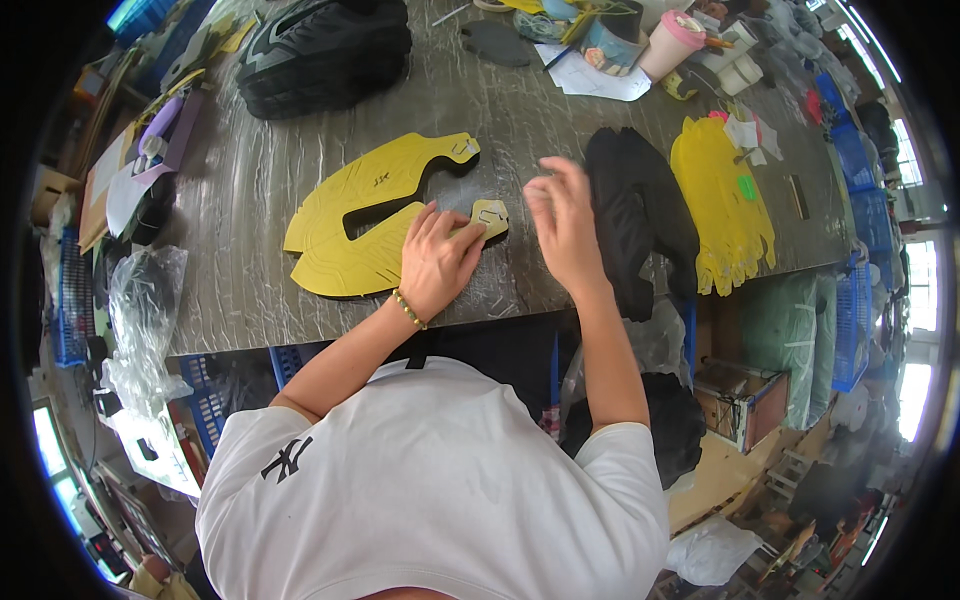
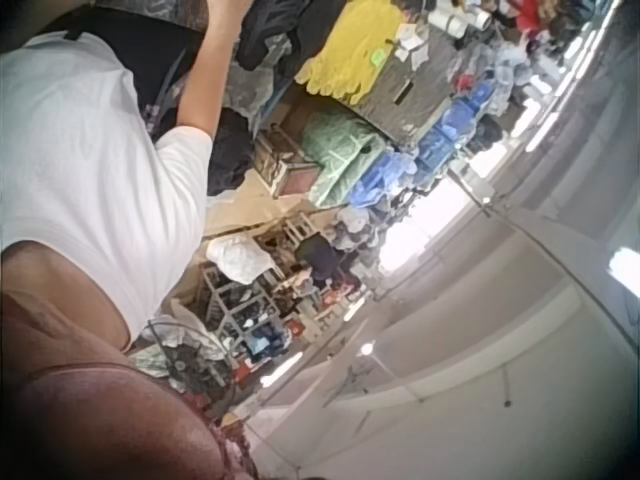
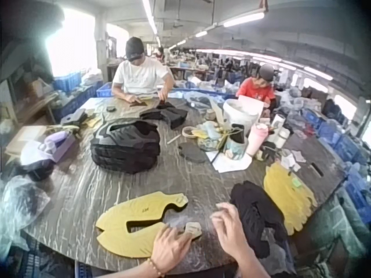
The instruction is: The person aligns a template onto material pieces on a table, traces lines through the template openings using a pen, and lifts the template to set aside the marked pieces.
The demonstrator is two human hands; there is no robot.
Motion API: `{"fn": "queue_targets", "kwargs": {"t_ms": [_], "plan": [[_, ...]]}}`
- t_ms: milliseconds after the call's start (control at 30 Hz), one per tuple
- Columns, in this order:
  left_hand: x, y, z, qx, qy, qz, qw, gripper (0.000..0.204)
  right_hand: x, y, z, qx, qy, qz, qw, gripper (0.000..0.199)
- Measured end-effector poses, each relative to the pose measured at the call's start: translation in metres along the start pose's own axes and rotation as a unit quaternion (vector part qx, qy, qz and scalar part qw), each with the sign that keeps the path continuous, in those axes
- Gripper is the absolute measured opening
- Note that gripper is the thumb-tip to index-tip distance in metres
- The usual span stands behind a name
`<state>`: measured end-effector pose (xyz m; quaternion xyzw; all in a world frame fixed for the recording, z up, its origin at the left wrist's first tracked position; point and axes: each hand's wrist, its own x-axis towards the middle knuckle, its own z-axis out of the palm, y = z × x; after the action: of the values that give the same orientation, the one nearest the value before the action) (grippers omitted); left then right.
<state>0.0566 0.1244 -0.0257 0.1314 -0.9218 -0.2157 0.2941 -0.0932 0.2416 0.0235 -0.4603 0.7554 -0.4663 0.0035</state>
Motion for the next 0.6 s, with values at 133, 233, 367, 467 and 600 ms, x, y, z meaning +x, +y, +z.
{"fn": "queue_targets", "kwargs": {"t_ms": [133,233,367,467,600], "plan": [[0.0,-0.001,0.0,0.005,-0.001,0.0,1.0,0.015,-0.002,-0.011,-0.005,-0.032,-0.049,0.024,0.998,0.029],[0.0,-0.001,0.003,-0.002,0.006,0.0,1.0,0.015,-0.009,-0.014,0.008,0.039,-0.113,0.082,0.989,0.026],[-0.001,-0.003,0.004,-0.001,0.011,0.008,1.0,0.014,-0.01,-0.015,0.021,0.051,-0.108,0.088,0.989,0.018],[-0.002,-0.003,0.005,-0.001,0.017,0.012,1.0,0.011,-0.009,-0.01,0.027,0.044,-0.089,0.071,0.993,0.015],[-0.002,-0.003,0.006,-0.003,0.021,0.015,1.0,0.008,-0.012,-0.005,0.031,0.012,-0.069,0.023,0.997,0.015]]}}
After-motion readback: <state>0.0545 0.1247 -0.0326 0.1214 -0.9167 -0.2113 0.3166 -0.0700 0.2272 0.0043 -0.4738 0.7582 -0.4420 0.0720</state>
